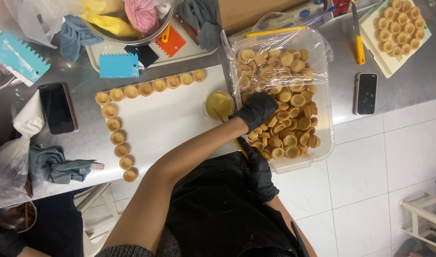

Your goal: The person is preparing small tart or pastry shells by cleaning or brushing their interiors and arranging them in a grid on a board.

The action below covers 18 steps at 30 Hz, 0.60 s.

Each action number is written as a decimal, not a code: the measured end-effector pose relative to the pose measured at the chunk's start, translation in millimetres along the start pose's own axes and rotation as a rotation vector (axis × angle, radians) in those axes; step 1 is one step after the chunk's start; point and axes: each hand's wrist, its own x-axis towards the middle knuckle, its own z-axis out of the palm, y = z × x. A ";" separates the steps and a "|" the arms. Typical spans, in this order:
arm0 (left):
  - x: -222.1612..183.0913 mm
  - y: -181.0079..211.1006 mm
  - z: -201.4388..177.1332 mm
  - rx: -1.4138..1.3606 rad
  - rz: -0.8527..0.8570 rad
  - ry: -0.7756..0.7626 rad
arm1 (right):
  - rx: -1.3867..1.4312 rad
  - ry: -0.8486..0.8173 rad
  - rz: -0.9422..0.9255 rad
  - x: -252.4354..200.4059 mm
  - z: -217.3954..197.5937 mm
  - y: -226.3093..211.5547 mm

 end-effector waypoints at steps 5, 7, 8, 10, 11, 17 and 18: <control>-54.9 33.8 -119.8 -0.591 0.023 0.126 | -0.335 -0.147 0.084 16.0 63.9 153.4; -79.7 40.7 -146.8 -0.944 0.022 0.212 | -0.381 -0.185 -0.002 24.5 83.2 204.5; -95.7 41.7 -160.1 -1.158 -0.013 0.177 | -0.461 -0.130 -0.123 29.6 78.5 194.5; -127.6 35.9 -176.8 -1.370 -0.052 0.144 | -0.537 -0.078 -0.250 39.8 63.1 161.2; -142.7 28.6 -180.2 -1.715 -0.056 0.129 | -0.651 0.014 -0.430 45.7 52.0 138.1; -214.9 -23.1 -188.0 -1.886 -0.365 0.427 | 0.850 -0.021 0.538 55.6 -9.9 0.2; -222.1 -33.2 -188.1 -1.874 -0.546 0.496 | 0.902 -0.035 0.657 59.1 -24.7 -25.9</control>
